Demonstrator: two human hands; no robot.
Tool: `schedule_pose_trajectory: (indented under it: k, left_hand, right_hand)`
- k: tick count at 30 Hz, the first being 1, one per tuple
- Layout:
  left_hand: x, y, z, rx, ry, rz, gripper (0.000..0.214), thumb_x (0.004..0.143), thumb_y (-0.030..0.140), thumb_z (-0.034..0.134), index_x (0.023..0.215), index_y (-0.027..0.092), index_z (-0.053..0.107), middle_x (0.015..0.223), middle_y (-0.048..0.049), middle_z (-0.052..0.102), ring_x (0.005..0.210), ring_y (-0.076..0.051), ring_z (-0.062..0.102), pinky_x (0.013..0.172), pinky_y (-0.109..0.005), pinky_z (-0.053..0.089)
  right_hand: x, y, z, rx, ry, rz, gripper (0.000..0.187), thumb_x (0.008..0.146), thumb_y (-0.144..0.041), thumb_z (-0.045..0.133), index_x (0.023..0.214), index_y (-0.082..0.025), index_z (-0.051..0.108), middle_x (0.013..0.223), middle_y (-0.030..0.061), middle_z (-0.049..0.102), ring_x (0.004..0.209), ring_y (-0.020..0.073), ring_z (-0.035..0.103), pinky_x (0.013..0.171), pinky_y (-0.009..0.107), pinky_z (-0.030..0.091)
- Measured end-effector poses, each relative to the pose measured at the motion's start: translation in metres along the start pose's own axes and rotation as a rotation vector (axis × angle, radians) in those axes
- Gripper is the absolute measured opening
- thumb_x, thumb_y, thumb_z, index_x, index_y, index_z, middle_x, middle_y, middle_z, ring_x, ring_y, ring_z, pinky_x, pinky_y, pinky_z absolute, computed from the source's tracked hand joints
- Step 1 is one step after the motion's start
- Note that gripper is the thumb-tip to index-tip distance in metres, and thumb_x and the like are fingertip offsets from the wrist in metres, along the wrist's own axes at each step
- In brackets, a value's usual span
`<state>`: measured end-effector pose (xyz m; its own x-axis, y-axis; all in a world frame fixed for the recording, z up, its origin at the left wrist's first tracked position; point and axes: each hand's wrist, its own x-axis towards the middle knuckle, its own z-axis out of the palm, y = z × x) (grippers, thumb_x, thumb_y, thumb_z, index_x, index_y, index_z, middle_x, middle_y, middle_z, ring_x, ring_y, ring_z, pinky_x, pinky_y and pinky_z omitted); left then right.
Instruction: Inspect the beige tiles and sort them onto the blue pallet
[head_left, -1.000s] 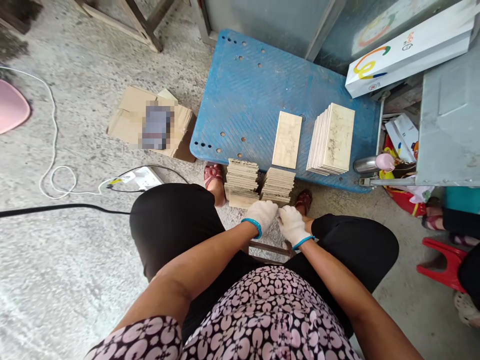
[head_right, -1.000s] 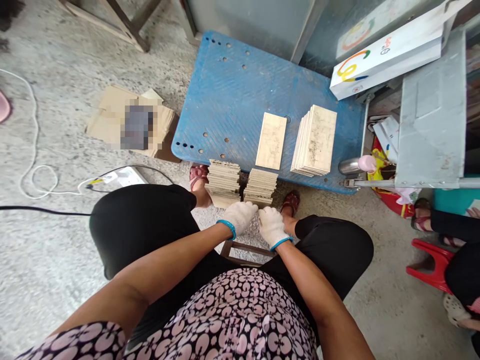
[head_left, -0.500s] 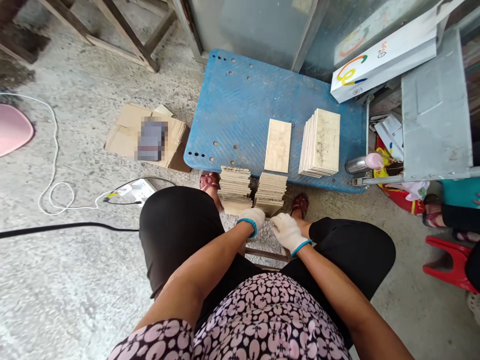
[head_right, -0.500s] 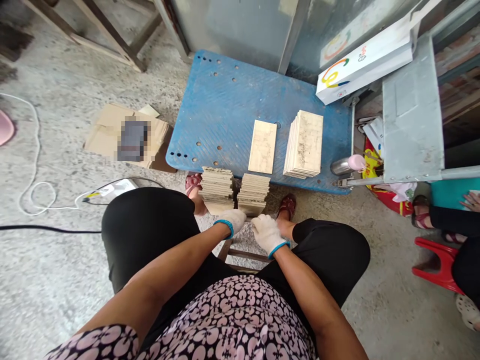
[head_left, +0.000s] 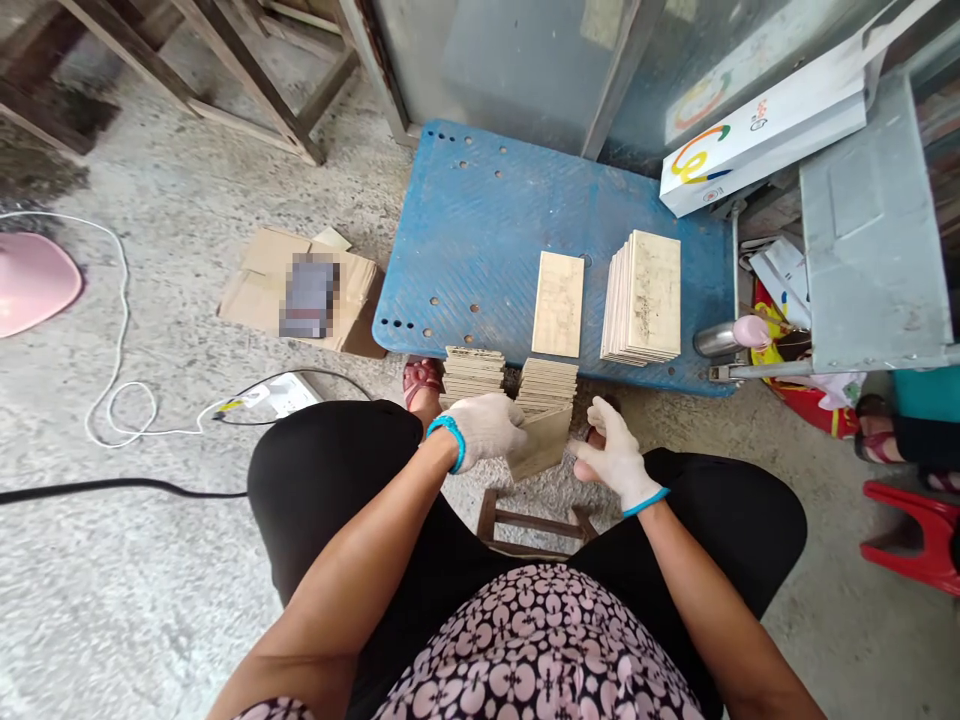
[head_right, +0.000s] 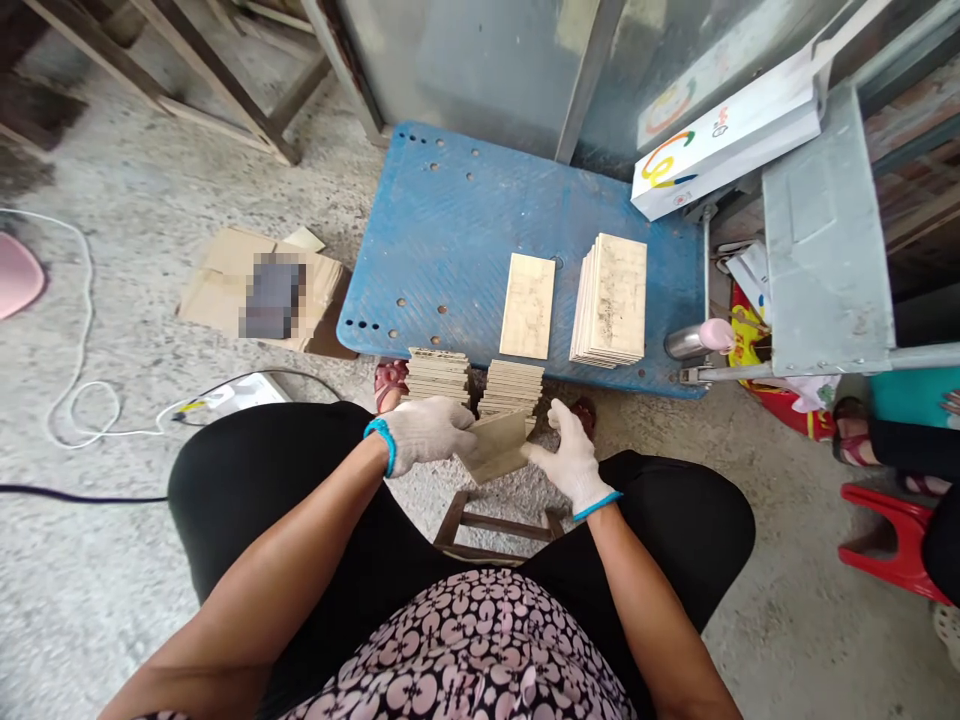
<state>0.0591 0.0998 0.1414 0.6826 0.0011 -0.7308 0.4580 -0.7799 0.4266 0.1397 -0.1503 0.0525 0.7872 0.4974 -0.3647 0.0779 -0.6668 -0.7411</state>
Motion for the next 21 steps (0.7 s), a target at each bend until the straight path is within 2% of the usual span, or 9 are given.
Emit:
schedule_pose_trajectory:
  k: [2,5,9,11,14,18,21]
  left_hand:
    - [-0.007,-0.002,-0.007,-0.067,0.034,-0.001,0.022,0.071,0.04,0.054,0.066,0.021,0.065,0.058,0.0006,0.06,0.056,-0.014,0.054,0.048,-0.026,0.03]
    - [-0.009,-0.005,-0.011,-0.203,0.036,-0.006,0.021,0.069,0.039,0.058,0.06,0.02,0.057,0.056,0.0024,0.057,0.055,-0.012,0.054,0.046,-0.024,0.028]
    - [-0.009,-0.008,-0.014,-0.497,-0.008,-0.023,0.018,0.066,0.036,0.063,0.064,0.018,0.058,0.059,0.0022,0.058,0.057,-0.012,0.059,0.047,-0.021,0.036]
    - [-0.01,-0.008,-0.014,-0.666,-0.025,-0.013,0.015,0.066,0.032,0.061,0.067,0.017,0.058,0.061,0.0014,0.059,0.058,-0.013,0.061,0.048,-0.02,0.042]
    - [-0.01,-0.009,-0.014,-0.807,-0.042,0.006,0.012,0.067,0.027,0.06,0.068,0.016,0.057,0.063,-0.0011,0.061,0.057,-0.014,0.063,0.049,-0.021,0.046]
    - [-0.009,-0.013,-0.014,-0.894,-0.041,0.039,0.014,0.066,0.027,0.062,0.072,0.014,0.061,0.068,-0.0041,0.066,0.058,-0.014,0.064,0.051,-0.022,0.048]
    - [-0.008,-0.014,-0.014,-0.903,-0.046,0.028,0.014,0.066,0.026,0.063,0.073,0.013,0.062,0.071,-0.0046,0.068,0.059,-0.014,0.064,0.052,-0.022,0.049]
  right_hand:
    - [-0.004,-0.007,0.004,-0.104,-0.027,-0.088,0.099,0.065,-0.039,0.077,0.149,-0.018,0.029,0.139,0.0149,0.052,0.127,0.0267,0.052,0.109,0.046,0.04]
    - [-0.008,-0.018,0.008,-0.226,-0.031,-0.135,0.115,0.062,-0.037,0.08,0.154,-0.018,0.013,0.147,0.0166,0.042,0.136,0.0298,0.042,0.113,0.049,0.034]
    - [-0.013,-0.032,0.016,-0.309,-0.062,-0.133,0.13,0.057,-0.038,0.084,0.155,-0.018,0.0,0.154,0.0189,0.029,0.144,0.0331,0.029,0.116,0.05,0.03]
    - [-0.015,-0.037,0.02,-0.331,-0.088,-0.137,0.135,0.055,-0.039,0.085,0.155,-0.017,-0.003,0.156,0.0201,0.024,0.146,0.0337,0.024,0.117,0.05,0.028]
    - [-0.018,-0.045,0.023,-0.383,-0.109,-0.144,0.139,0.052,-0.04,0.086,0.154,-0.017,-0.005,0.157,0.0212,0.018,0.147,0.0352,0.019,0.118,0.051,0.026]
    - [-0.021,-0.052,0.026,-0.437,-0.064,-0.158,0.143,0.05,-0.044,0.087,0.154,-0.013,-0.005,0.158,0.0232,0.013,0.147,0.0373,0.014,0.117,0.052,0.026]
    - [-0.022,-0.056,0.029,-0.444,-0.045,-0.209,0.135,0.054,-0.046,0.085,0.154,-0.01,0.001,0.157,0.0243,0.016,0.147,0.0372,0.016,0.117,0.05,0.028]
